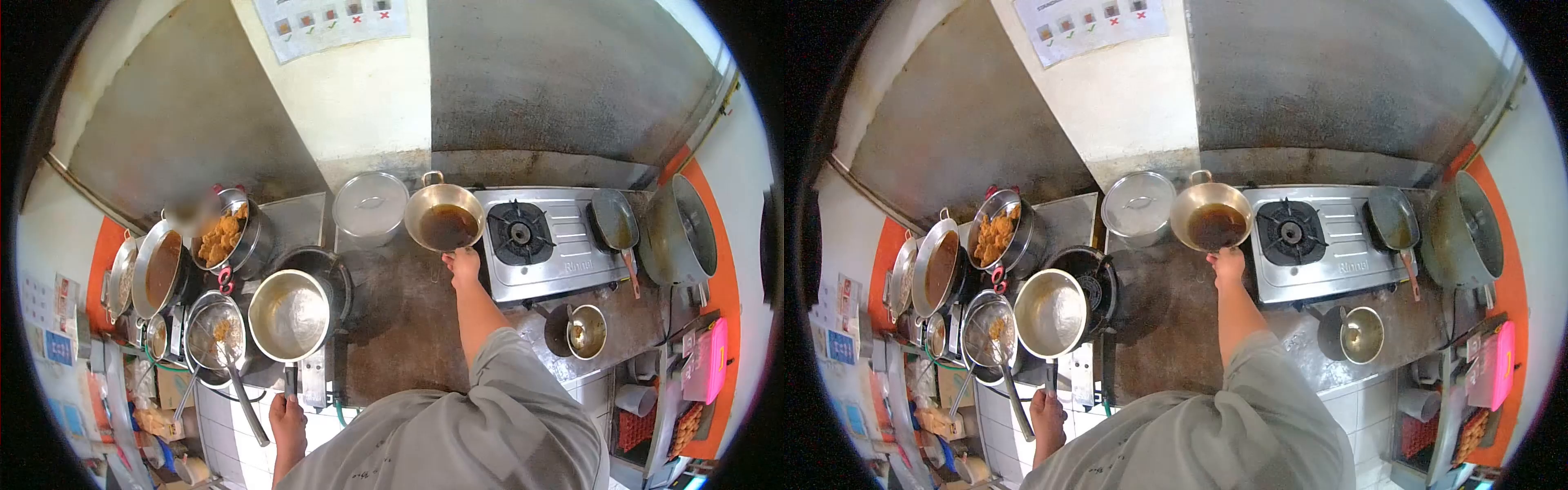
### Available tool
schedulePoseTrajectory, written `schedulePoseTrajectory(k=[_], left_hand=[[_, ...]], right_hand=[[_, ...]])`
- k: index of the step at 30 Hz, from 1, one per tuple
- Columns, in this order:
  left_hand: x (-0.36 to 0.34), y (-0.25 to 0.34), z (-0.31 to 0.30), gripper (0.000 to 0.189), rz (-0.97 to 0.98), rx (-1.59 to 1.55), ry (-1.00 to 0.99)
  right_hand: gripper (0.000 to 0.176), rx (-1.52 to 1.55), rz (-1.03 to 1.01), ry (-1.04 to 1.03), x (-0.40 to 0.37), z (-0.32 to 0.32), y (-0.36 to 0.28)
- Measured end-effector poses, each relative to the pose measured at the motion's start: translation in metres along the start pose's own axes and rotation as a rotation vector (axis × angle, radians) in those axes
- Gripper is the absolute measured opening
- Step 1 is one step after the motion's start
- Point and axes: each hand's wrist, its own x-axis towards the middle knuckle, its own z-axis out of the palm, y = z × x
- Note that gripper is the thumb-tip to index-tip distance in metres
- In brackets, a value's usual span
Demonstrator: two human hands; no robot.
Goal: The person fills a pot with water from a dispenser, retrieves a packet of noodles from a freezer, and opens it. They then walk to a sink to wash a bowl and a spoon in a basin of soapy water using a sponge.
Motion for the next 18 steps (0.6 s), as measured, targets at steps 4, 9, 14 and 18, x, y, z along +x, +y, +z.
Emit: schedulePoseTrajectory(k=[4,9,14,18], left_hand=[[-0.015,0.000,0.011,0.020,-0.008,0.028,-0.003],[-0.034,0.007,0.051,0.018,-0.019,0.049,-0.030],[-0.032,-0.001,0.107,0.019,0.056,0.082,-0.130],[-0.014,-0.023,0.165,0.022,0.151,0.189,-0.235]], right_hand=[[0.023,0.084,0.086,-0.112,0.015,-0.001,0.001],[0.040,0.126,0.099,-0.195,0.010,-0.018,-0.008],[0.065,-0.531,-0.211,-0.220,-0.020,-0.113,0.033],[0.058,-0.812,-0.280,-0.417,-0.078,-0.262,0.090]])
